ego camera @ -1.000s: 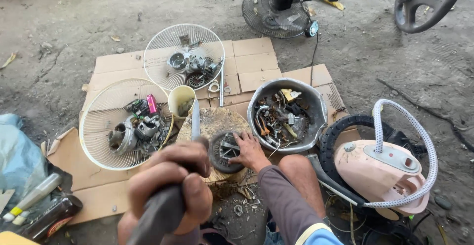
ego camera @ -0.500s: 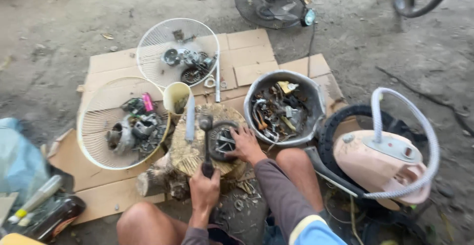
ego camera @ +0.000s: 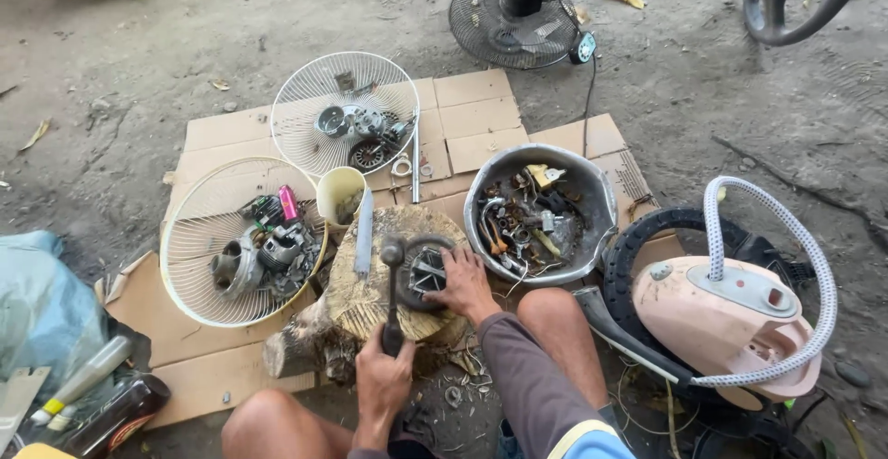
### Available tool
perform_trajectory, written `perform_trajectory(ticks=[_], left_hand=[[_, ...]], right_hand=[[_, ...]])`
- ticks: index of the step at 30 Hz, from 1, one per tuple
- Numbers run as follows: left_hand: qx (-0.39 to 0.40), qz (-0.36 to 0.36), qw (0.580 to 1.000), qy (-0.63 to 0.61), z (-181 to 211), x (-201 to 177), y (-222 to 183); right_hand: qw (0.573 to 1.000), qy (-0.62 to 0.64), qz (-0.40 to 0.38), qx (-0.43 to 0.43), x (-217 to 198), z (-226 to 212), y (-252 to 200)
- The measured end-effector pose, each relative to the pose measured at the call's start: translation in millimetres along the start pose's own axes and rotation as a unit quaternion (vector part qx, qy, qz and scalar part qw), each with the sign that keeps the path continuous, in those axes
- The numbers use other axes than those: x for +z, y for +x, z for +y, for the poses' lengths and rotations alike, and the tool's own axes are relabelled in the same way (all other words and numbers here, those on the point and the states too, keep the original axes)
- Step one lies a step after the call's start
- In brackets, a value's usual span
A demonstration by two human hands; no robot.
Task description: Disassembling a fan motor assembly using a hammer and a metal chisel on the ground.
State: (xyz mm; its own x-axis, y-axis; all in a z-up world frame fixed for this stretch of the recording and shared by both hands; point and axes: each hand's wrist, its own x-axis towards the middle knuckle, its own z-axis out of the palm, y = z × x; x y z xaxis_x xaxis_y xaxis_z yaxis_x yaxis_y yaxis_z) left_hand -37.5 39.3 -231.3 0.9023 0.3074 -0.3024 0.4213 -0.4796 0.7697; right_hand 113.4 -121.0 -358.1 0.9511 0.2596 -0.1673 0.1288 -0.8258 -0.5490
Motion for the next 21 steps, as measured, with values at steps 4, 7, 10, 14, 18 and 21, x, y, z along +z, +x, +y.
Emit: perform_trajectory(ticks=[4,7,10,14,18,21], left_hand=[[0.192,0.090,0.974,-0.080,66,-40,-21],[0.373,0.135,0.896,-0.200,166,-84,-45],[0.515,0.138,0.779,-0.331,254,-117,-76],[0.533,0.157,0.733,-0.393,235,-84,-38],[0.330,0.223,0.900,-0.180,27,14,31],[-0.062,-0.053,0.995,0.052,-30,27,35]], right_hand=[[1.000,-0.001,0.028,0.009,3,3,9],[1.000,-0.010,0.003,0.019,2,-1,6],[1.000,-0.008,0.002,0.025,-3,-3,10],[0.999,-0.003,0.001,0.038,-8,-7,7],[0.999,-0.030,0.036,-0.014,-10,-5,4],[0.998,0.035,0.057,0.013,-33,-12,11]])
